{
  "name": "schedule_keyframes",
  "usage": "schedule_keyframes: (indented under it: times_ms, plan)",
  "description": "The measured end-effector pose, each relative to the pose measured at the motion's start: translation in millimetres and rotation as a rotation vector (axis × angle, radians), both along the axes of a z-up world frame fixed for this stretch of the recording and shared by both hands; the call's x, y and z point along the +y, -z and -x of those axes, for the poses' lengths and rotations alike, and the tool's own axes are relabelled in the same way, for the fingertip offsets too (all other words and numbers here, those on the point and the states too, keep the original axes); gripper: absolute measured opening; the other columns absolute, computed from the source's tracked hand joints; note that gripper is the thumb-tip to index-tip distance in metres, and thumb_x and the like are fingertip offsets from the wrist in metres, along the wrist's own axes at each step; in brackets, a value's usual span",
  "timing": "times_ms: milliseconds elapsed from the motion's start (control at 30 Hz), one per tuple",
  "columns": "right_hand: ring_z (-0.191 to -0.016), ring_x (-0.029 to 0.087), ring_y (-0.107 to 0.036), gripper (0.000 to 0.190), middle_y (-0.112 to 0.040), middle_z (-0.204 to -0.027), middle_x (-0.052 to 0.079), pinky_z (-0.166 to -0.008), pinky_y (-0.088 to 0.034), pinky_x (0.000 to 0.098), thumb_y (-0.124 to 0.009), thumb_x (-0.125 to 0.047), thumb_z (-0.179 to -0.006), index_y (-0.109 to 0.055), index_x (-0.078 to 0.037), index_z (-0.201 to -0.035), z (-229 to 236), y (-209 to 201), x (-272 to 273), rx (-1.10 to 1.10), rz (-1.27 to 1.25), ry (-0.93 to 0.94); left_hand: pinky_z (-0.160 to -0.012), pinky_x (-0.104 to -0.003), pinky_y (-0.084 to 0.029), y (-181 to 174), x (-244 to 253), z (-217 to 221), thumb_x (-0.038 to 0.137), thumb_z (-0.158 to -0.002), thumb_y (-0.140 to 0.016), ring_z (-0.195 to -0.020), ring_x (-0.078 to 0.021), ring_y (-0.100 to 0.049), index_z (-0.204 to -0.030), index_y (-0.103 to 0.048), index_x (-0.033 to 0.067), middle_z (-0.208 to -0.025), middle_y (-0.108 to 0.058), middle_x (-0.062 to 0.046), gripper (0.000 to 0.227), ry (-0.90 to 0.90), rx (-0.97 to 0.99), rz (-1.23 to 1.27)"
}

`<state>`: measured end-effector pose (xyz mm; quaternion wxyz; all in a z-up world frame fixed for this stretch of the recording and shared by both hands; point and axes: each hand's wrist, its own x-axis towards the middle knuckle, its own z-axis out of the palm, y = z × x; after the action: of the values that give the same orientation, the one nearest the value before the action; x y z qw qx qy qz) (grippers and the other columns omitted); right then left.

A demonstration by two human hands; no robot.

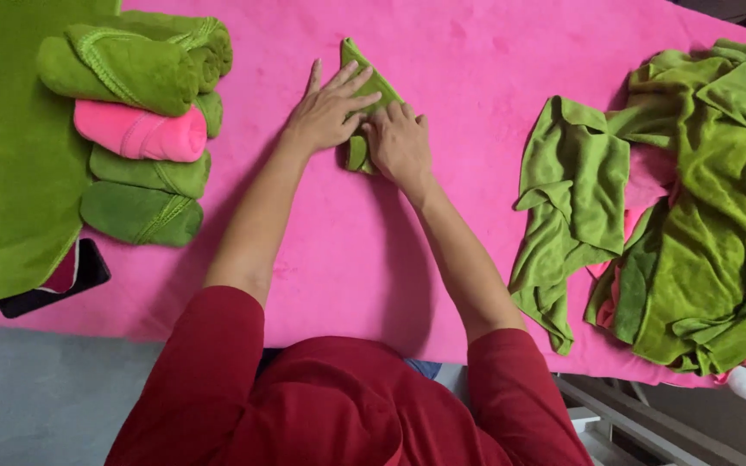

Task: Folding small green towels into decorative rolls on a pink massage table.

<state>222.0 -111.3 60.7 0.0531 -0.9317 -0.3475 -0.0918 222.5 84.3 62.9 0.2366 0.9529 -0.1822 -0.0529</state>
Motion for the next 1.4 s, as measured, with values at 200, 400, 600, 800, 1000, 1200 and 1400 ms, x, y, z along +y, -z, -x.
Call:
schedule_keyframes:
  times_ms: [200,400,600,800,1000,1200,1400]
  plan:
    - [-0.061,0.022,-0.040,0.039,-0.046,-0.069,0.005,-0.058,-0.038,0.0376,-0.071,-0.028,-0.106,-0.048,-0.011,-0.079,31.4,-19.4,-6.1,-0.588,-0.389,-0.271,-0.121,-0.071,0.012,2.3,2.7,-11.0,0.045,-0.107,-0.043,-0.162,-0.0283,-0.005,-0.155,-0.049,0.0325,-0.175,-0.015,-0.005,0.050,-0.032,0.025,-0.010]
    - [-0.107,0.036,-0.077,0.056,-0.079,-0.108,0.019,-0.109,-0.049,0.0604,-0.069,-0.056,-0.102,-0.073,-0.001,-0.106,70.1,7.5,-29.7,-0.557,-0.314,-0.259,-0.118,-0.075,0.011,10.3,8.1,-25.6,0.046,-0.110,-0.035,-0.161,-0.0294,-0.007,-0.157,-0.047,0.0347,-0.175,-0.019,-0.003,0.049,-0.015,-0.016,-0.065]
    - [-0.132,0.037,-0.062,0.059,-0.067,-0.140,0.017,-0.120,-0.032,0.0587,-0.048,-0.052,-0.113,-0.061,-0.002,-0.143,47.2,7.8,-19.0,-0.329,-0.132,-0.128,-0.118,-0.075,0.011,9.4,10.3,-31.1,0.047,-0.110,-0.038,-0.161,-0.0317,-0.009,-0.155,-0.049,0.0355,-0.174,-0.022,-0.005,0.047,0.009,-0.021,-0.050]
    - [-0.096,0.033,-0.056,0.047,-0.062,-0.102,0.009,-0.074,-0.040,0.0499,-0.042,-0.050,-0.111,-0.064,-0.014,-0.089,-27.3,-18.2,13.3,-0.128,-0.048,-0.121,-0.120,-0.074,0.007,3.3,16.0,-41.1,0.030,-0.108,-0.049,-0.160,-0.0318,-0.010,-0.151,-0.057,0.0306,-0.173,-0.026,-0.003,0.043,0.004,0.007,0.027]
    - [-0.070,0.031,-0.054,0.036,-0.060,-0.080,0.012,-0.064,-0.043,0.0452,-0.071,-0.038,-0.104,-0.058,-0.007,-0.090,-33.0,1.4,10.1,-0.321,-0.429,-0.227,-0.123,-0.066,0.007,3.9,18.6,-45.4,0.022,-0.097,-0.066,-0.161,-0.0278,-0.013,-0.148,-0.060,0.0247,-0.169,-0.035,-0.004,0.051,-0.024,0.042,0.110]
    - [-0.141,0.038,-0.058,0.073,-0.064,-0.148,0.015,-0.124,-0.024,0.0623,-0.077,-0.062,-0.100,-0.063,-0.006,-0.145,-2.8,17.4,-25.1,-0.361,-0.295,-0.366,-0.126,-0.062,0.009,-19.6,15.7,-36.8,0.036,-0.106,-0.053,-0.161,-0.0230,-0.012,-0.150,-0.055,0.0293,-0.171,-0.029,0.001,0.044,-0.059,0.135,0.068]
    - [-0.116,0.029,-0.059,0.072,-0.067,-0.129,0.006,-0.099,-0.039,0.0532,-0.079,-0.061,-0.090,-0.060,-0.012,-0.139,-37.1,-10.5,3.9,-0.265,-0.037,-0.265,-0.125,-0.063,0.009,10.4,18.1,-52.5,0.019,-0.108,-0.050,-0.161,-0.0233,-0.014,-0.146,-0.060,0.0257,-0.170,-0.030,0.000,0.040,-0.134,0.194,0.164]
